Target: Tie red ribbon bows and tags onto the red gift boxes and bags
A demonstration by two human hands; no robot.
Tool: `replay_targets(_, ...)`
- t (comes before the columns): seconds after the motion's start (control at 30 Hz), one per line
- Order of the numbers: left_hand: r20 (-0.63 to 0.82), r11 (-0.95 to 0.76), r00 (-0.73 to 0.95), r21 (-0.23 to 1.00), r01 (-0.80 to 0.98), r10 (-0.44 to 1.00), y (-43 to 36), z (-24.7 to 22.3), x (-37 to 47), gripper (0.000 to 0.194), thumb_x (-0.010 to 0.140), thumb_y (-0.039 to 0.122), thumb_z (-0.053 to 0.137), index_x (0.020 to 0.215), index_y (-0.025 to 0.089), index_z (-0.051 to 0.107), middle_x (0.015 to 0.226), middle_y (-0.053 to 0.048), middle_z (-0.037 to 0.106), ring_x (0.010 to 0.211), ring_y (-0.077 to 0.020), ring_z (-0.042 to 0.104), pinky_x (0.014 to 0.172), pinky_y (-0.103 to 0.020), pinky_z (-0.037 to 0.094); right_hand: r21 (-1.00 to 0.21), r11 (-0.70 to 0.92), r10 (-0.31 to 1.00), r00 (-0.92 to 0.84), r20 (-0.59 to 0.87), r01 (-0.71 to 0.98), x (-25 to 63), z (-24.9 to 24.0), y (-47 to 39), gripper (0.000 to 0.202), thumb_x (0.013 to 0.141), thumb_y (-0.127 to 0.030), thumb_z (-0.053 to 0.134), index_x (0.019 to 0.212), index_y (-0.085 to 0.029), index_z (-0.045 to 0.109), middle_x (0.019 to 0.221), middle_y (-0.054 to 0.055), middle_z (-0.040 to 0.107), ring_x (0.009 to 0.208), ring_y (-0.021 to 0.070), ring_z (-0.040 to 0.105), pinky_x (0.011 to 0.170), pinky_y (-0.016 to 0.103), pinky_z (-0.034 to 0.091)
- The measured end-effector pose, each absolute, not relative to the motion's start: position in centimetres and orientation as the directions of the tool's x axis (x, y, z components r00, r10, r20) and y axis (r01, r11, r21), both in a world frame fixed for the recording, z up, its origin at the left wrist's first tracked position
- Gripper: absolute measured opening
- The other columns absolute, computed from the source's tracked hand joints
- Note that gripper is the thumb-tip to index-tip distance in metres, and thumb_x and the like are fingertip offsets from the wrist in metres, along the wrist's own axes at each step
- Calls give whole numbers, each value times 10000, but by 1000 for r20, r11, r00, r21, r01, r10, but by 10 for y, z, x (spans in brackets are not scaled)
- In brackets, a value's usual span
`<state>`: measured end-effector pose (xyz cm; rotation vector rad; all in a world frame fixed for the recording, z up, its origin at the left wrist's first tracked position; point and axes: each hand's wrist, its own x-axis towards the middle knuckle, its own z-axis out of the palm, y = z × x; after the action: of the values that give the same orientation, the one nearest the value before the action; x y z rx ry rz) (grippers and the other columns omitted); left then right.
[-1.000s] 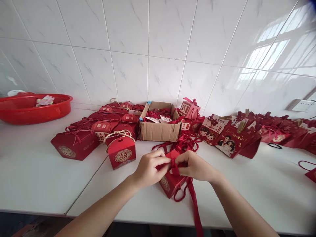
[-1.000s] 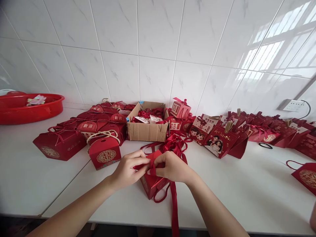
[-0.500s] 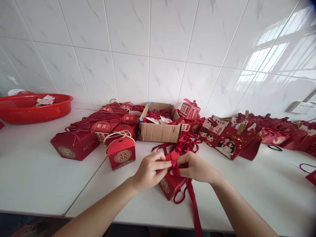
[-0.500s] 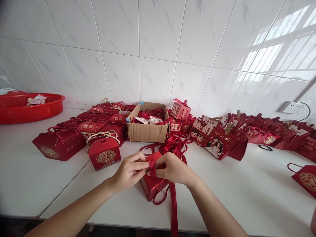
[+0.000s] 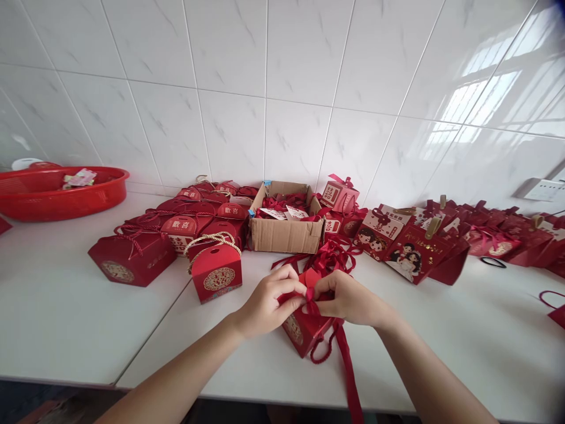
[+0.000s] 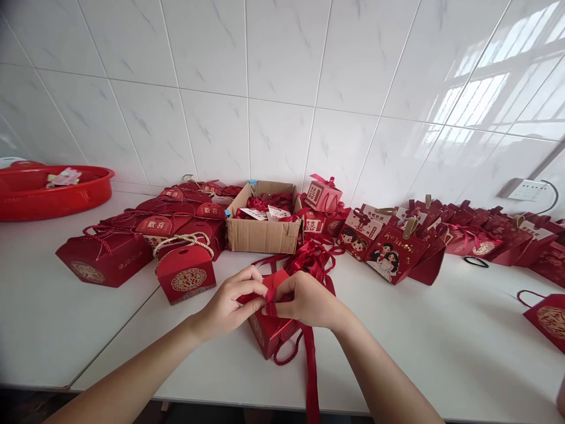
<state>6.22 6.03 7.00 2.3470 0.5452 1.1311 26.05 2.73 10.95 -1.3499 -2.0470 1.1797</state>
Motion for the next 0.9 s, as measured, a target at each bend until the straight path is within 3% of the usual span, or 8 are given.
replay_targets(0.2,572,-780,572,589,212,588,58,72,58,109,912,172,525,851,169,616,856,-39,552,790,-146,542,704,-246,463,-792,276,938,-332,98,545,263,110,23,73,734,-181,616,674,-175,658,851,16,573,724,130,521,658,251,407)
replay_targets(0.53,494,-739,581,593,318,647,66,77,39,122,904,211,496,809,185,568,873,-34,558,869,-178,528,833,-309,420,-834,225,972,-172,159,504,285,96,34,99,724,-235,584,644,-181,562,879,32,562,765,162,526,660,280,401)
replay_targets(0.7,470,-715,587,634,295,659,69,72,40,164,905,264,486,761,188,509,925,-36,528,925,-185,523,863,-313,431,-832,249,960,-240,145,495,300,87,39,139,714,-212,596,604,-183,517,902,43,581,833,193,552,746,318,409)
replay_targets(0.9,514,-744,557,575,341,653,71,70,41,237,917,303,479,714,183,496,954,-53,529,934,-186,524,896,-337,436,-850,310,939,-278,203,425,307,82,34,178,717,-204,622,584,-182,507,1018,67,565,960,229,550,859,360,410)
